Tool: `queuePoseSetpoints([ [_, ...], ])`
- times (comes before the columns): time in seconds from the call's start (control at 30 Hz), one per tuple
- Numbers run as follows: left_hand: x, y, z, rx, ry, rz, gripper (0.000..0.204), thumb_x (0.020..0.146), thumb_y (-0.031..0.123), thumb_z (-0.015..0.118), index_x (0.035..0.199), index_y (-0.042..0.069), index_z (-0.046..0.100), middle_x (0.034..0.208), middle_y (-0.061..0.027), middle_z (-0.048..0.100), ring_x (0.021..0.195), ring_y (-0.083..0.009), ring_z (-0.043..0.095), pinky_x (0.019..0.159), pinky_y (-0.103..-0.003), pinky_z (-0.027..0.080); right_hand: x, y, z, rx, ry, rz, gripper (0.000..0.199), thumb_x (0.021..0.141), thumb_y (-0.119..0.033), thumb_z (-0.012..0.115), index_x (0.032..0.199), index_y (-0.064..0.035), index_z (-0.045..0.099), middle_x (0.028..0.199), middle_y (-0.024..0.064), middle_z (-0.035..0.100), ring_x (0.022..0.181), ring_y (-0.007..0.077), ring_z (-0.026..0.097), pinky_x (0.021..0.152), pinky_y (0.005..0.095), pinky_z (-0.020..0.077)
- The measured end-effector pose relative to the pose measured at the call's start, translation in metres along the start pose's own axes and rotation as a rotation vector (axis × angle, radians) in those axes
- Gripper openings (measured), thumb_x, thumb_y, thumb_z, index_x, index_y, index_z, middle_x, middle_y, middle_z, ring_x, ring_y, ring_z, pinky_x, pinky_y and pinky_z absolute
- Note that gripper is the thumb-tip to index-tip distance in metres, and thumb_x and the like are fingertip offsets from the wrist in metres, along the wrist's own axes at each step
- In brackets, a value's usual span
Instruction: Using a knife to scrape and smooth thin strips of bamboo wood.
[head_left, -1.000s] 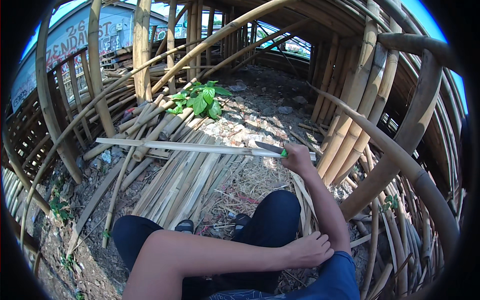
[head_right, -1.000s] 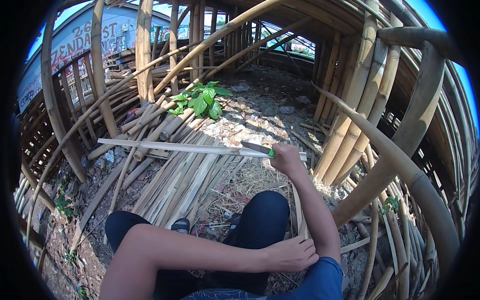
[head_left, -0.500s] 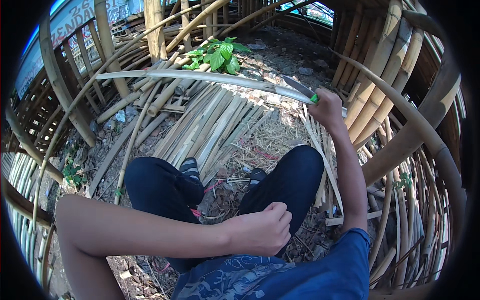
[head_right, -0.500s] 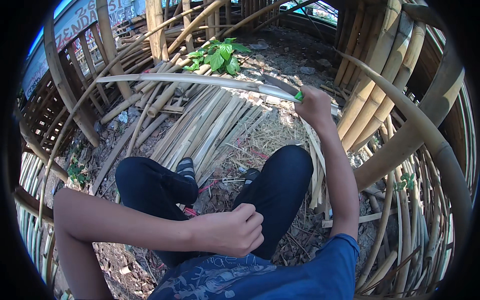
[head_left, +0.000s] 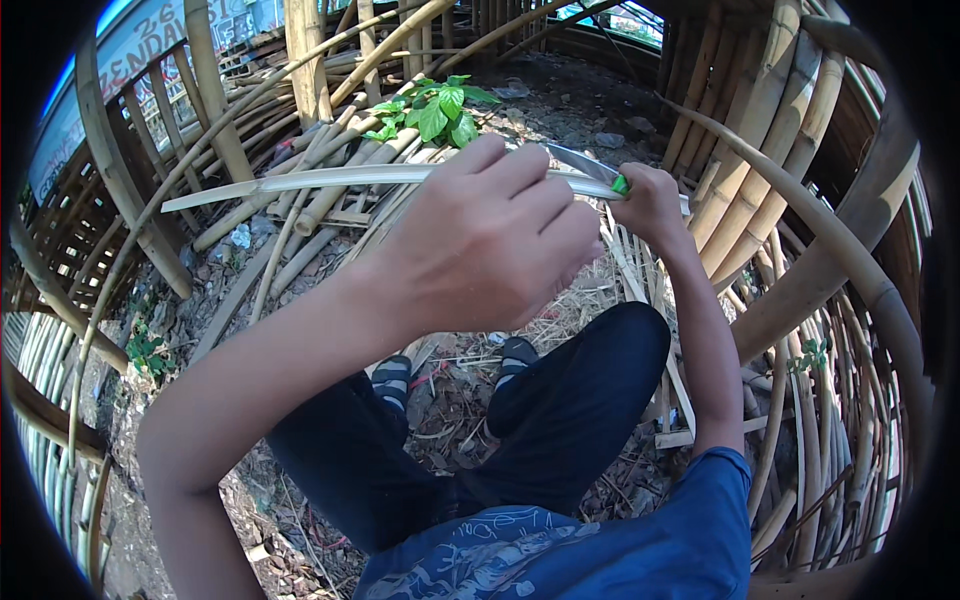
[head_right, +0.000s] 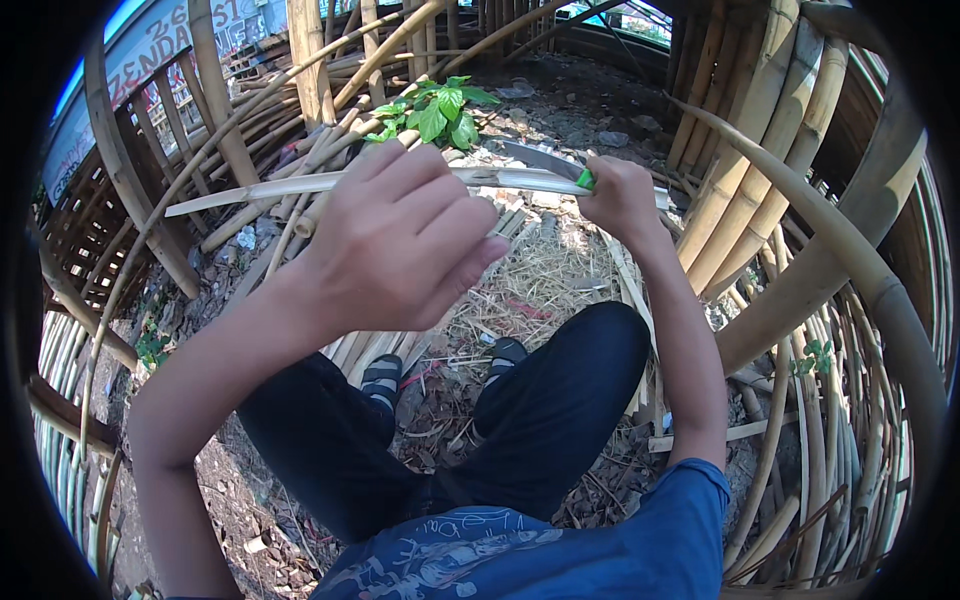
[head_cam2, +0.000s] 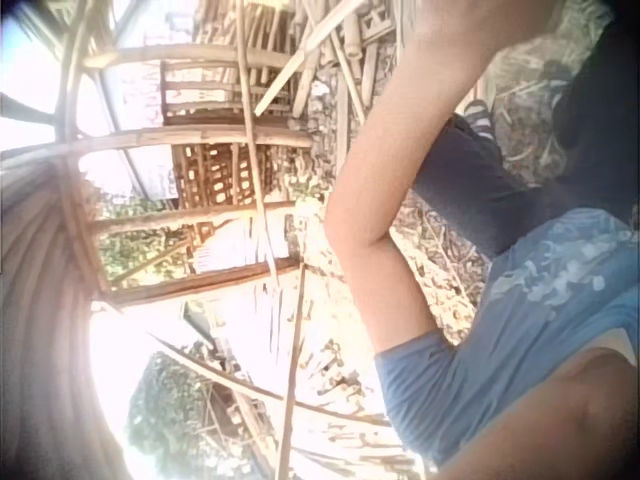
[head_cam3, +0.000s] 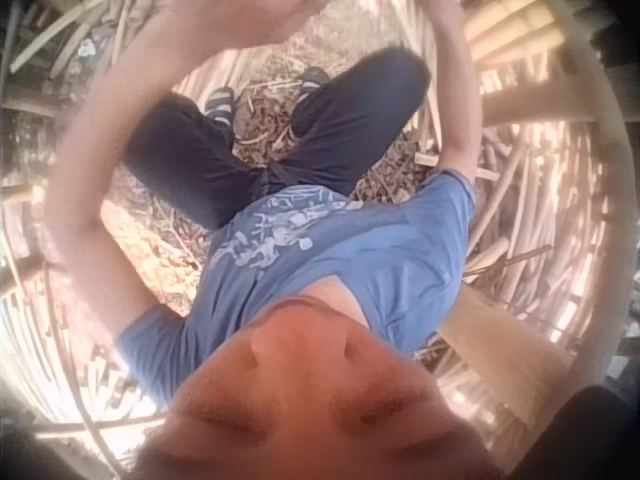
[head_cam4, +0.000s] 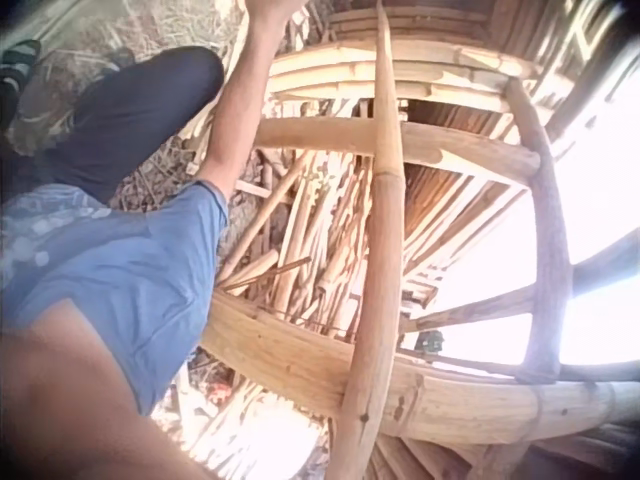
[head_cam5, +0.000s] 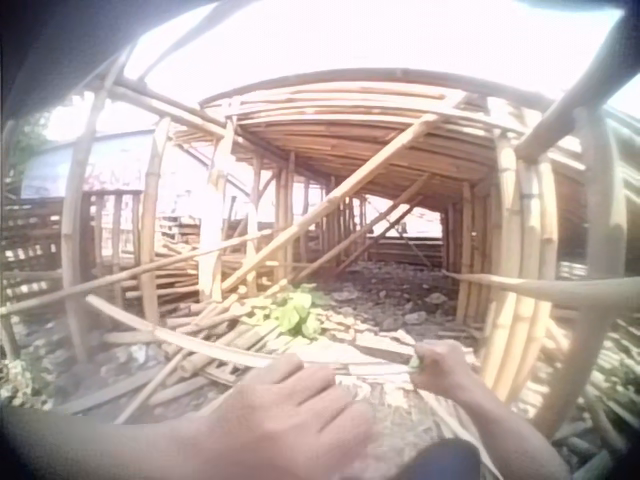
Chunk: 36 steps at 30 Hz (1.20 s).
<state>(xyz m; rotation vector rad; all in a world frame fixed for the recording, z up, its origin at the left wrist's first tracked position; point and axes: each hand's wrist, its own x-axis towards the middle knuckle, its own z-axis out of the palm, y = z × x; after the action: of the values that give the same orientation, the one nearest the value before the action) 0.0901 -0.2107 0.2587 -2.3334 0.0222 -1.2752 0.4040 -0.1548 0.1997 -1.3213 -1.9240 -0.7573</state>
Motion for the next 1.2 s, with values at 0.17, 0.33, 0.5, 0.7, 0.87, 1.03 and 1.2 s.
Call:
queuePoseSetpoints([
  [0.17, -0.037, -0.086, 0.007, 0.102, 0.038, -0.398, 0.019, 0.094, 0.018, 0.060, 0.090, -0.001, 0.063, 0.074, -0.0127, 0.060, 0.077, -0.0307, 0.058, 0.069, -0.041, 0.046, -0.006, 0.001, -0.018, 0.024, -0.104, 0.026, 0.016, 0.061, -0.005, 0.068, 0.067, -0.0019, 0.053, 0.068, 0.0169, 0.057, 0.065, 0.0379, 0.059, 0.059, 0.0449, 0.0455],
  [0.33, -0.069, -0.114, 0.045, -0.108, -0.625, -0.707, 0.056, 0.097, 0.053, 0.047, 0.108, -0.001, 0.061, 0.093, -0.0171, 0.066, 0.097, -0.0338, 0.060, 0.086, -0.047, 0.045, -0.015, 0.030, -0.015, -0.042, -0.129, -0.045, 0.015, 0.059, -0.002, 0.068, 0.067, -0.0039, 0.055, 0.068, 0.0142, 0.058, 0.064, 0.0345, 0.060, 0.058, 0.0426, 0.0464],
  [0.5, -0.100, -0.115, 0.099, -0.209, -0.932, -0.722, 0.072, 0.091, 0.061, 0.053, 0.123, -0.004, 0.053, 0.109, -0.0219, 0.061, 0.103, -0.0363, 0.059, 0.090, -0.045, 0.045, -0.028, 0.049, 0.001, -0.011, -0.147, -0.014, 0.016, 0.059, -0.002, 0.069, 0.069, -0.0021, 0.055, 0.069, 0.0141, 0.057, 0.064, 0.0347, 0.059, 0.057, 0.0417, 0.0460],
  [0.7, -0.111, -0.123, 0.112, -0.193, -1.008, -0.691, 0.072, 0.086, 0.056, 0.065, 0.124, -0.003, 0.048, 0.112, -0.0235, 0.063, 0.108, -0.0389, 0.061, 0.092, -0.046, 0.047, -0.029, 0.065, 0.030, 0.090, -0.077, -0.006, 0.019, 0.060, 0.000, 0.069, 0.070, -0.0019, 0.053, 0.066, 0.0137, 0.053, 0.062, 0.0340, 0.057, 0.055, 0.0410, 0.0437],
  [0.87, -0.106, -0.142, 0.109, -0.288, -1.003, -0.789, 0.074, 0.083, 0.053, 0.069, 0.125, -0.005, 0.049, 0.111, -0.0246, 0.063, 0.107, -0.0380, 0.062, 0.093, -0.046, 0.047, -0.024, 0.091, 0.064, 0.098, -0.014, -0.080, 0.019, 0.058, 0.000, 0.068, 0.069, -0.0028, 0.053, 0.064, 0.0126, 0.051, 0.059, 0.0309, 0.055, 0.053, 0.0405, 0.0423],
  [1.03, -0.111, -0.168, 0.112, -0.295, -1.320, -0.925, 0.057, 0.086, 0.049, 0.070, 0.102, -0.005, 0.059, 0.093, -0.0213, 0.067, 0.089, -0.0306, 0.069, 0.080, -0.042, 0.053, -0.018, 0.103, 0.093, 0.161, -0.017, -0.065, 0.020, 0.059, 0.003, 0.066, 0.077, -0.0009, 0.059, 0.067, 0.0114, 0.053, 0.061, 0.0297, 0.056, 0.055, 0.0383, 0.0431],
  [1.2, -0.126, -0.179, 0.131, -0.484, -1.211, -1.065, 0.047, 0.088, 0.040, 0.072, 0.076, -0.004, 0.058, 0.061, -0.0093, 0.061, 0.054, -0.0184, 0.063, 0.055, -0.035, 0.052, -0.010, 0.119, 0.116, 0.144, -0.130, 0.056, 0.042, 0.057, -0.022, 0.091, 0.079, -0.0001, 0.062, 0.091, 0.0117, 0.058, 0.084, 0.0297, 0.059, 0.070, 0.0403, 0.0474],
])
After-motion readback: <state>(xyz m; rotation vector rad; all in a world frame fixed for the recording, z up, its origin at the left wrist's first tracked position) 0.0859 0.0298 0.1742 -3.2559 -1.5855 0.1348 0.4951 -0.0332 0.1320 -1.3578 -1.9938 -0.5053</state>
